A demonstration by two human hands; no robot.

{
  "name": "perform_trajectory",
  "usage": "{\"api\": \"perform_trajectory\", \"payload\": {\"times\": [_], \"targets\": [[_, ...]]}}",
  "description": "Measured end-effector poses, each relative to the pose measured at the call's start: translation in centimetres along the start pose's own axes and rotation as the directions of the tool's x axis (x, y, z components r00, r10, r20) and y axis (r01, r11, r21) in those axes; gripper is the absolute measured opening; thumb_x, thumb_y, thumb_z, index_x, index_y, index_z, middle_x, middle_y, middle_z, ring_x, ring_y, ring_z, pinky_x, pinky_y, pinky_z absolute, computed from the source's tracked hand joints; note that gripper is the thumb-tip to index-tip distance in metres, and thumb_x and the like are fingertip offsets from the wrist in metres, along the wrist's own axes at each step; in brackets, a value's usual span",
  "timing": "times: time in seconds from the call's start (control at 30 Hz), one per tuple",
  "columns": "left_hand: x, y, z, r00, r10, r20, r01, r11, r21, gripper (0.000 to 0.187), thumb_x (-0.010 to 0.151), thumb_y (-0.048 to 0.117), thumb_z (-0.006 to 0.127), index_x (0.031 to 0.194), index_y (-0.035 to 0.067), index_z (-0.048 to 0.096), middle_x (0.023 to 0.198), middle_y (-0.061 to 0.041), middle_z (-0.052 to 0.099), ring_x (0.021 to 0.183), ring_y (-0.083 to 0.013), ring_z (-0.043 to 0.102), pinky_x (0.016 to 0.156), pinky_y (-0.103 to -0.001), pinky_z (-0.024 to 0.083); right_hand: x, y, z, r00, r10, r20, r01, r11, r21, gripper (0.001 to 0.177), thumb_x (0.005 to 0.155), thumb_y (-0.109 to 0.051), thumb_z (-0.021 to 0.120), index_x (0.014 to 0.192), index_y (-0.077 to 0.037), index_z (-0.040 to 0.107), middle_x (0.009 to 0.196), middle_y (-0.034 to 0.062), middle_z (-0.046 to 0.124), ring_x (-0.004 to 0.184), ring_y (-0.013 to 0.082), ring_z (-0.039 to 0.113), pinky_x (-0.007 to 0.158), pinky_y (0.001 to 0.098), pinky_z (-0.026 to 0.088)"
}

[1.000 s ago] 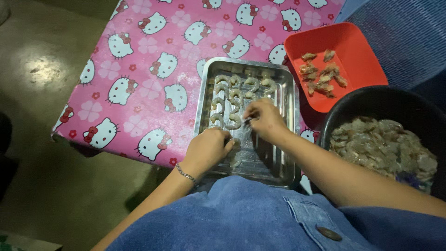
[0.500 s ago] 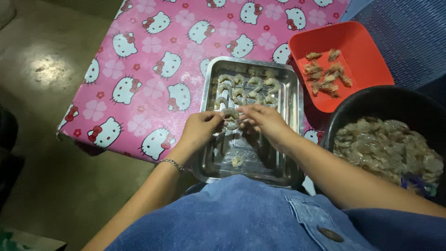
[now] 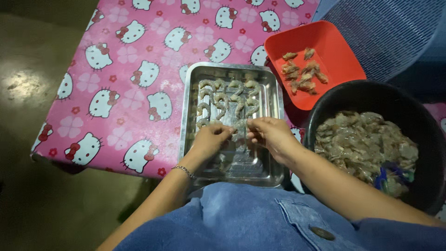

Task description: The person cleans raw shrimp by removing their heads and shells by hand and using scissors. They place the cleaned shrimp on a metal tray and the discarded shells into a red bowl.

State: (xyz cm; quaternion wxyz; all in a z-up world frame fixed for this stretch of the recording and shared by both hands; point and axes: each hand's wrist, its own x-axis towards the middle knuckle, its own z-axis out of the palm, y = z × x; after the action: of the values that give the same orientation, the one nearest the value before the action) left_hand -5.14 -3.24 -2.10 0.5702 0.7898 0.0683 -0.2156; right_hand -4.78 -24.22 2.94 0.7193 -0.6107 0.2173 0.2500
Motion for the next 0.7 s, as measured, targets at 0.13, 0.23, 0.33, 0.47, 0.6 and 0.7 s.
{"api": "perform_trajectory", "payload": {"times": [0.13,0.23,0.33,0.47,0.6,0.7], "targets": [[-1.0,1.6,-0.5,0.982,0.172,-0.083,-0.155,0.972,0.177,0.027,0.087,0.028,0.070,0.108,0.014,0.080,0.092,-0.006,0.079,0.079,-0.0169,0.077,0.071,-0.031,0.059,0.3,-0.6,-0.1,0.969,-0.162,-0.186,0.123,0.971,-0.203,0.023,0.091,-0.023,0.072,0.089,0.000,0.074,0.075,0.0045,0.071,0.065,0.0119,0.065,0.061,0.0263,0.054],[-2.7,3.3,-1.8,0.981,0.105,-0.162,-0.062,0.966,0.253,0.024,0.090,0.025,0.068,0.107,0.014,0.079,0.095,-0.011,0.077,0.080,-0.0253,0.076,0.074,-0.037,0.058,0.1,-1.5,-0.5,0.892,-0.404,-0.202,0.135,0.666,-0.734,0.028,0.082,-0.028,0.079,0.082,0.000,0.073,0.069,0.0082,0.073,0.062,0.0145,0.072,0.062,0.0295,0.056],[-4.2,4.3,-3.4,0.956,0.262,-0.135,-0.187,0.893,0.410,0.021,0.087,0.019,0.067,0.102,0.010,0.078,0.093,-0.014,0.077,0.087,-0.0304,0.074,0.078,-0.041,0.057,0.9,-1.8,0.3,0.822,-0.566,-0.055,0.255,0.453,-0.854,0.029,0.075,-0.028,0.081,0.077,0.000,0.071,0.067,0.0110,0.071,0.062,0.0175,0.072,0.063,0.0327,0.057],[-5.3,4.2,-3.9,0.922,0.370,-0.118,-0.271,0.831,0.486,0.017,0.084,0.018,0.069,0.095,0.009,0.078,0.094,-0.015,0.075,0.090,-0.0334,0.071,0.080,-0.045,0.056,2.6,-1.3,2.4,0.859,-0.512,0.012,0.280,0.450,-0.848,0.038,0.078,-0.035,0.084,0.074,-0.001,0.067,0.065,0.0121,0.070,0.061,0.0220,0.070,0.061,0.0364,0.054],[-5.9,3.6,-3.9,0.937,0.342,-0.072,-0.243,0.785,0.570,0.019,0.084,0.023,0.075,0.098,0.011,0.077,0.093,-0.016,0.073,0.091,-0.0348,0.069,0.080,-0.046,0.055,3.7,-0.5,2.8,0.915,-0.402,0.027,0.266,0.551,-0.791,0.035,0.088,-0.036,0.073,0.082,-0.003,0.067,0.071,0.0129,0.071,0.066,0.0251,0.071,0.064,0.0381,0.054],[-6.6,3.0,-3.7,0.948,0.308,0.078,-0.292,0.746,0.599,0.025,0.077,0.026,0.081,0.098,0.013,0.076,0.092,-0.015,0.072,0.093,-0.0341,0.069,0.081,-0.046,0.055,3.3,0.2,1.5,0.830,-0.527,0.184,0.402,0.336,-0.852,0.030,0.077,-0.027,0.080,0.087,-0.002,0.067,0.075,0.0143,0.070,0.069,0.0277,0.069,0.066,0.0396,0.054]]}}
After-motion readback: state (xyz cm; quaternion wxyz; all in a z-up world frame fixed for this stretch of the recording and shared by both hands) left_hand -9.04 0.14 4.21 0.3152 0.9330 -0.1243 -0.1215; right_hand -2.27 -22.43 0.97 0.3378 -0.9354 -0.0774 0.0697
